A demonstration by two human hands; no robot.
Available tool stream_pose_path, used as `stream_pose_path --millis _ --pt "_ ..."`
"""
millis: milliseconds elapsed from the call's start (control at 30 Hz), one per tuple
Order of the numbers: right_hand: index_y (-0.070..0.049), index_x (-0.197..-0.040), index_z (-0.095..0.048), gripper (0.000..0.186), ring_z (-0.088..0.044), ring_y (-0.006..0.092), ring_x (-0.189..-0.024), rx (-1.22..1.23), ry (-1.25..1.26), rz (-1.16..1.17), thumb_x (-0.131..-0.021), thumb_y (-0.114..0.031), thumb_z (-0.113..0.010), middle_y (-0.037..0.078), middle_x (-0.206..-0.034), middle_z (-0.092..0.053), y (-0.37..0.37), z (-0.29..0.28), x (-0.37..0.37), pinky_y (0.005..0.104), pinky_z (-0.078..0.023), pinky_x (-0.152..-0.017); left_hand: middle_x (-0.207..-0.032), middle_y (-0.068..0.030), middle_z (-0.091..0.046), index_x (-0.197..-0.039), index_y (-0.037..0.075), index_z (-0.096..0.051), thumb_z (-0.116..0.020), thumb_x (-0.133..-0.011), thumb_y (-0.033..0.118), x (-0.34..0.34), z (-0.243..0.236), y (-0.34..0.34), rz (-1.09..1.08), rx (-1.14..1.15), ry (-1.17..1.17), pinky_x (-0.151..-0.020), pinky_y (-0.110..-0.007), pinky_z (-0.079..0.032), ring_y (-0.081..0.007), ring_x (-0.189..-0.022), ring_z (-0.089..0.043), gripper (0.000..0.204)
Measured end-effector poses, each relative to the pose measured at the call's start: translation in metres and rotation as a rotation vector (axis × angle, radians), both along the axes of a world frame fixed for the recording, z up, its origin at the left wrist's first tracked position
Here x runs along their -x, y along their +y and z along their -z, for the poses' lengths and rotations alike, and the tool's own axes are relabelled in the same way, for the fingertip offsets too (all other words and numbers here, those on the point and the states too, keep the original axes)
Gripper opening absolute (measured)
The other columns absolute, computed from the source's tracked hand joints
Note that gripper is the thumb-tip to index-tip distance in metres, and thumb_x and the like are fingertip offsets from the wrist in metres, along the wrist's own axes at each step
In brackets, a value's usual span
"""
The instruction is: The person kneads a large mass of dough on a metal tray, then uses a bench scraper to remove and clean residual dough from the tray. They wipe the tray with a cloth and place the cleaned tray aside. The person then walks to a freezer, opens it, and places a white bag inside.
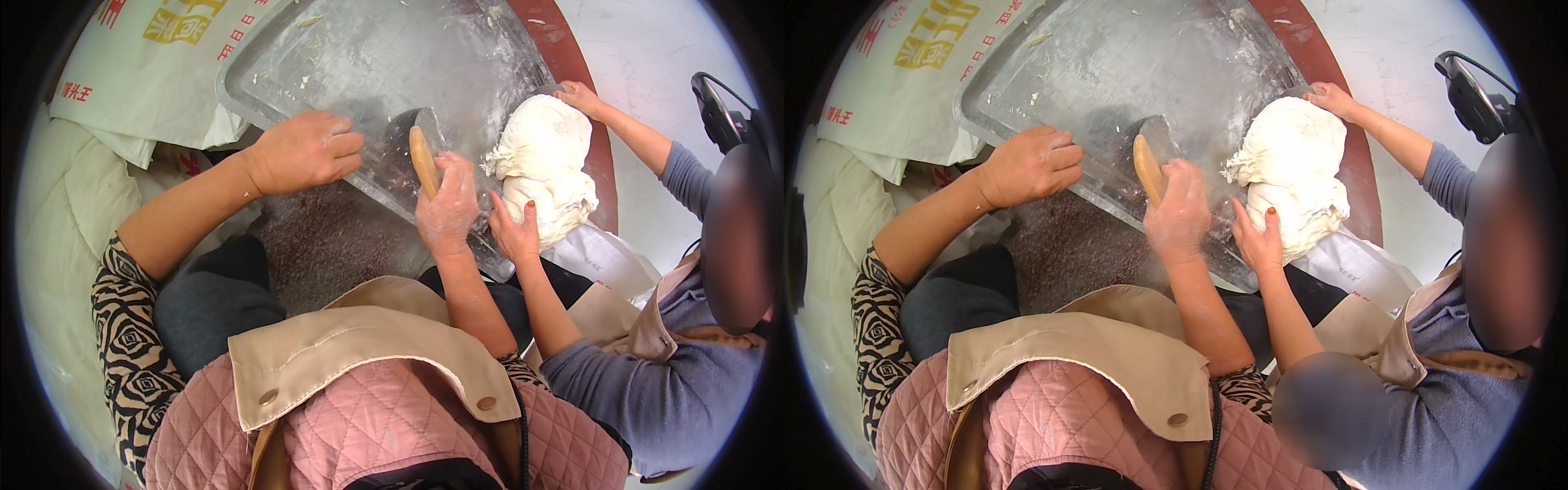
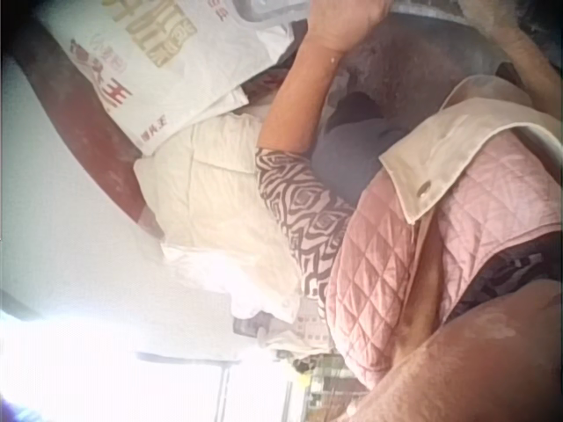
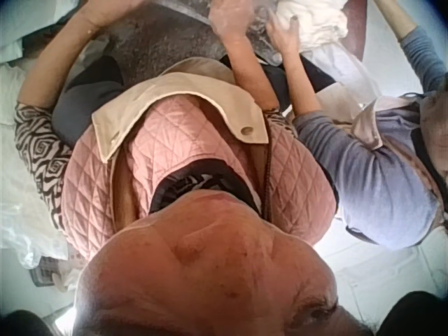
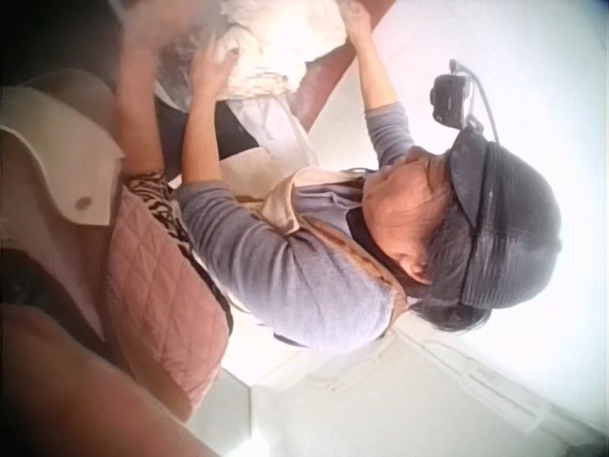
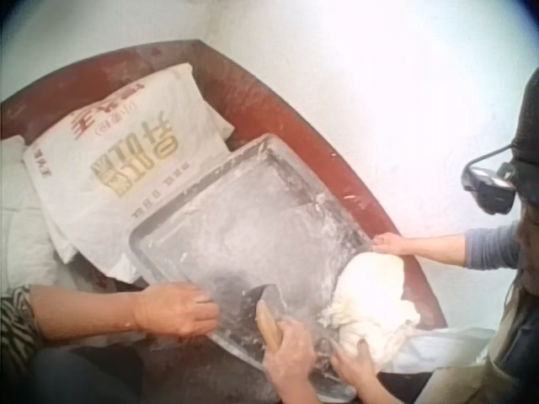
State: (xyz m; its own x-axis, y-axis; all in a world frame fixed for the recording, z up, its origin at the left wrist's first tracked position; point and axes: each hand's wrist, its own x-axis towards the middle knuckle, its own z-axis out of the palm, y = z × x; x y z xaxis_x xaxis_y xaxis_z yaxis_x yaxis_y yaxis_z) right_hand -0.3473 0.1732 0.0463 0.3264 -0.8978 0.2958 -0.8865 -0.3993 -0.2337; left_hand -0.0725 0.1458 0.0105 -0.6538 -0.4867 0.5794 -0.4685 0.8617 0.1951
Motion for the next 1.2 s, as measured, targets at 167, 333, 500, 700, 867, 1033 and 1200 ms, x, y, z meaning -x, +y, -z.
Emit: stream_pose_path --millis 167,333,500,700,867,1033,1200 --pt "-0.002 -0.111 -0.056 0.040 -0.063 0.0394 -0.109 0.006 0.013 -0.005 -0.073 0.007 -0.068 0.018 -0.117 -0.063 0.001 -0.002 -0.001 0.0453 -0.052 -0.091 -0.081 -0.0045 -0.046 -0.072 0.010 -0.049 -0.068 -0.071 0.018 -0.001 0.001 0.001 0.001 -0.008 0.001 -0.068 -0.035 -0.049 -0.0216 -0.079 -0.055 0.021" --pt "-0.002 -0.117 -0.059 0.043 -0.063 0.0391 -0.109 0.010 0.012 -0.012 -0.075 0.007 -0.068 0.018 -0.117 -0.064 0.002 -0.008 0.001 0.0455 -0.052 -0.091 -0.081 -0.0047 -0.046 -0.073 0.010 -0.050 -0.069 -0.070 0.018 -0.002 0.000 0.002 0.004 -0.009 -0.010 -0.068 -0.035 -0.049 -0.0219 -0.079 -0.055 0.020" --pt "-0.008 -0.125 -0.062 0.049 -0.062 0.0371 -0.104 0.020 0.076 -0.018 -0.078 0.002 -0.068 0.013 -0.120 -0.063 0.003 -0.012 -0.001 0.0458 -0.053 -0.087 -0.084 -0.0025 -0.051 -0.076 0.012 -0.054 -0.063 -0.075 0.017 -0.004 0.000 0.004 -0.010 -0.026 -0.052 -0.071 -0.035 -0.051 -0.0207 -0.083 -0.058 0.011" --pt "-0.008 -0.125 -0.063 0.049 -0.062 0.0367 -0.106 0.018 0.049 0.000 -0.077 0.003 -0.068 0.013 -0.121 -0.062 -0.001 -0.010 -0.003 0.0460 -0.053 -0.089 -0.082 -0.0044 -0.048 -0.074 0.010 -0.051 -0.064 -0.072 0.017 -0.004 0.000 0.001 0.003 -0.030 -0.010 -0.068 -0.036 -0.049 -0.0226 -0.079 -0.056 0.015" --pt "-0.007 -0.124 -0.063 0.046 -0.063 0.0372 -0.108 -0.023 0.021 0.034 -0.079 0.004 -0.066 0.014 -0.121 -0.062 -0.005 -0.003 0.000 0.0448 -0.053 -0.090 -0.081 -0.0055 -0.046 -0.073 0.010 -0.050 -0.064 -0.070 0.018 -0.001 0.001 0.001 0.008 -0.033 -0.036 -0.068 -0.037 -0.049 -0.0234 -0.078 -0.054 0.016" --pt "-0.006 -0.123 -0.064 0.042 -0.063 0.0369 -0.106 -0.028 -0.002 0.027 -0.081 0.004 -0.065 0.014 -0.117 -0.065 -0.010 0.002 0.005 0.0445 -0.053 -0.089 -0.084 -0.0035 -0.050 -0.074 0.010 -0.053 -0.065 -0.074 0.016 -0.001 0.002 0.000 0.002 -0.092 -0.057 -0.069 -0.037 -0.050 -0.0229 -0.081 -0.056 0.013" --pt "-0.006 -0.121 -0.065 0.039 -0.063 0.0370 -0.103 -0.032 0.018 -0.010 -0.083 0.003 -0.064 0.013 -0.111 -0.068 -0.013 -0.015 0.023 0.0441 -0.051 -0.090 -0.084 -0.0039 -0.050 -0.074 0.010 -0.053 -0.064 -0.074 0.016 -0.002 0.003 0.000 -0.013 -0.084 -0.079 -0.069 -0.037 -0.050 -0.0228 -0.081 -0.056 0.013"
